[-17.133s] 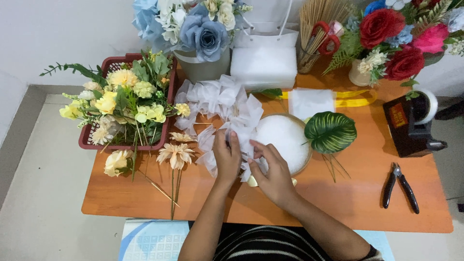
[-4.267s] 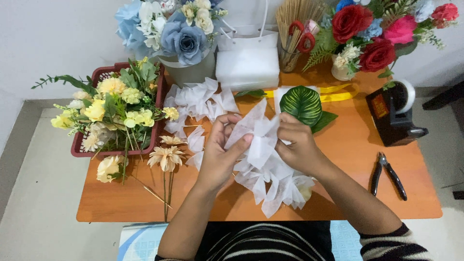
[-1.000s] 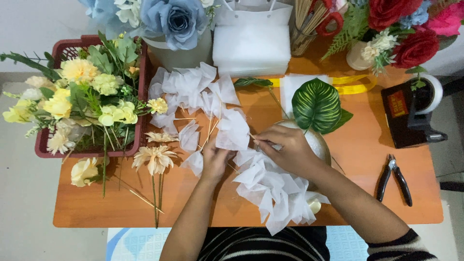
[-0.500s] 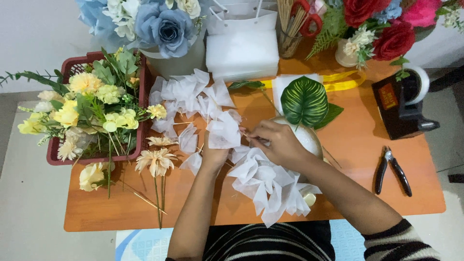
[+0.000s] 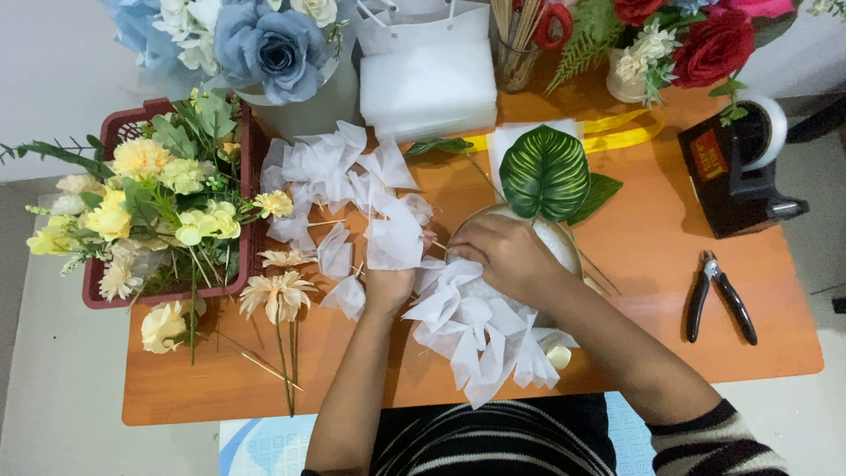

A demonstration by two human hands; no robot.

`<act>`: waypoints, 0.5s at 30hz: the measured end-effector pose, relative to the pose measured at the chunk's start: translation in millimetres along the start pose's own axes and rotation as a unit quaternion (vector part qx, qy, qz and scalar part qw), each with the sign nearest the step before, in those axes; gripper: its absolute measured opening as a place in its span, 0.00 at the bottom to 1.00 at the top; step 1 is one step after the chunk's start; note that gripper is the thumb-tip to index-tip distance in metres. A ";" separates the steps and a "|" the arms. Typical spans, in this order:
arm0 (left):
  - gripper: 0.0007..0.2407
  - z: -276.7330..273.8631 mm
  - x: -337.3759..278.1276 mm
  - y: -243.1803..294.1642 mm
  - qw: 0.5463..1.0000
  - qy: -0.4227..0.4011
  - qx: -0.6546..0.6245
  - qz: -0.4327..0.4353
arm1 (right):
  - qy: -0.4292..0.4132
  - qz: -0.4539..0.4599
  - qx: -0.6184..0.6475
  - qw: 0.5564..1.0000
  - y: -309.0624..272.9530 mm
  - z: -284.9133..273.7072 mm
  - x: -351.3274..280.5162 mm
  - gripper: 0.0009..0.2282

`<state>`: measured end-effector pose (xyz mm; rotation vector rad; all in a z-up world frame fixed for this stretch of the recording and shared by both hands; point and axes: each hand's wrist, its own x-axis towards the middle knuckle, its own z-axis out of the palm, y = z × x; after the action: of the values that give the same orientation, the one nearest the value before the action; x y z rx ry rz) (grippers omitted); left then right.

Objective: The person arranges small pieces of white tissue paper around a round floral foam base. They fold and place the paper pieces by hand to create a decorative layer, occasionally adjusting the arrangement. The workspace includes various artificial flowers and crafting tools.

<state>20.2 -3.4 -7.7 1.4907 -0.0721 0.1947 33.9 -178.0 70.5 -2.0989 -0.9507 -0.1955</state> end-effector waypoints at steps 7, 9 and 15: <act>0.06 2.8 1.3 5.7 1.000 -0.002 0.004 0.016 | -0.039 -0.030 -0.082 0.995 0.4 -0.6 -2.4 0.04; 0.06 3.4 1.2 5.7 1.000 -0.003 0.005 0.022 | -0.044 -0.029 -0.094 0.994 2.9 -1.0 -2.2 0.05; 0.06 4.1 -3.2 6.5 0.999 -0.007 0.008 0.031 | -0.047 -0.048 -0.093 0.993 4.3 0.9 -1.4 0.06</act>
<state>16.2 -7.3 -1.6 1.5060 -0.1286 0.2366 35.8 -179.8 66.6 -2.2505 -1.1297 -0.2446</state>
